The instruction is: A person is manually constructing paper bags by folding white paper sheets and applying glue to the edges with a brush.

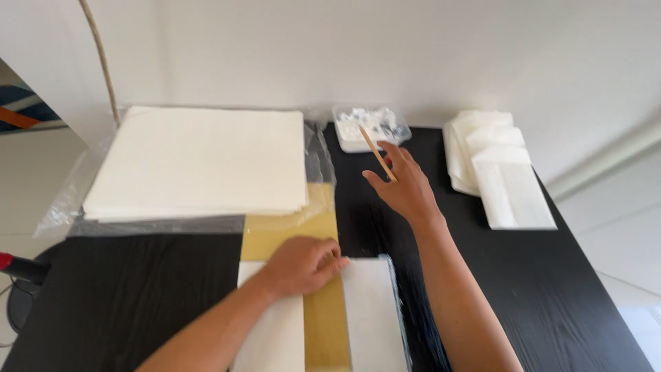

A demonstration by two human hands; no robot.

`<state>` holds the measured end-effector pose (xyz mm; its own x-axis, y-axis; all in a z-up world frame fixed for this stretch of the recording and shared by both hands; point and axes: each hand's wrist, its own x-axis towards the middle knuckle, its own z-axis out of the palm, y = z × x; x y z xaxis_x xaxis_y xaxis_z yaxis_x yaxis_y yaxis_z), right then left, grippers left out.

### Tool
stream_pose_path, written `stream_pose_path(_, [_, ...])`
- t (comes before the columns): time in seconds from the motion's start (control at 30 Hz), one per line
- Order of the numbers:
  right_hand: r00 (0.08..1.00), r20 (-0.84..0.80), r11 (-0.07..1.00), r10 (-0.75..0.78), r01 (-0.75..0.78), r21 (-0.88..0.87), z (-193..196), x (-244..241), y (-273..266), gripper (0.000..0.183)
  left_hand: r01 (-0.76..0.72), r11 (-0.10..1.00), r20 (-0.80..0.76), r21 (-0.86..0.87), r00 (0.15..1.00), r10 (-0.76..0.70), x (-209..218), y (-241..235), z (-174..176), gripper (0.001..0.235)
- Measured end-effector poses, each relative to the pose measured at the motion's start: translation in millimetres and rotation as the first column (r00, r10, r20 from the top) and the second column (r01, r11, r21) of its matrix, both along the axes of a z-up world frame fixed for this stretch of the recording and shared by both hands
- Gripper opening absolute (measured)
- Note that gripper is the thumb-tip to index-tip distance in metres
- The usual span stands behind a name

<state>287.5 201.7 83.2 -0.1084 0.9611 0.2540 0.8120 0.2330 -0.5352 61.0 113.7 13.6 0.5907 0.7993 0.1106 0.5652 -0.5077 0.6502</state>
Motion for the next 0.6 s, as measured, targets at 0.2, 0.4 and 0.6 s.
stream_pose_path(0.2, [0.946, -0.282, 0.954, 0.159, -0.073, 0.292, -44, 15, 82, 0.014, 0.006, 0.999, 0.008, 0.054, 1.000, -0.007, 5, 8, -21, 0.039])
stream_pose_path(0.4, [0.867, -0.485, 0.980, -0.113, 0.176, 0.087, -12, 23, 70, 0.023, -0.028, 0.997, -0.065, -0.068, 0.998, 0.024, 7, 6, -17, 0.039])
stream_pose_path(0.6, [0.844, -0.522, 0.987, -0.121, 0.156, 0.024, -30, 17, 80, 0.016, -0.020, 0.998, -0.054, -0.061, 0.998, 0.017, 8, 8, -22, 0.037])
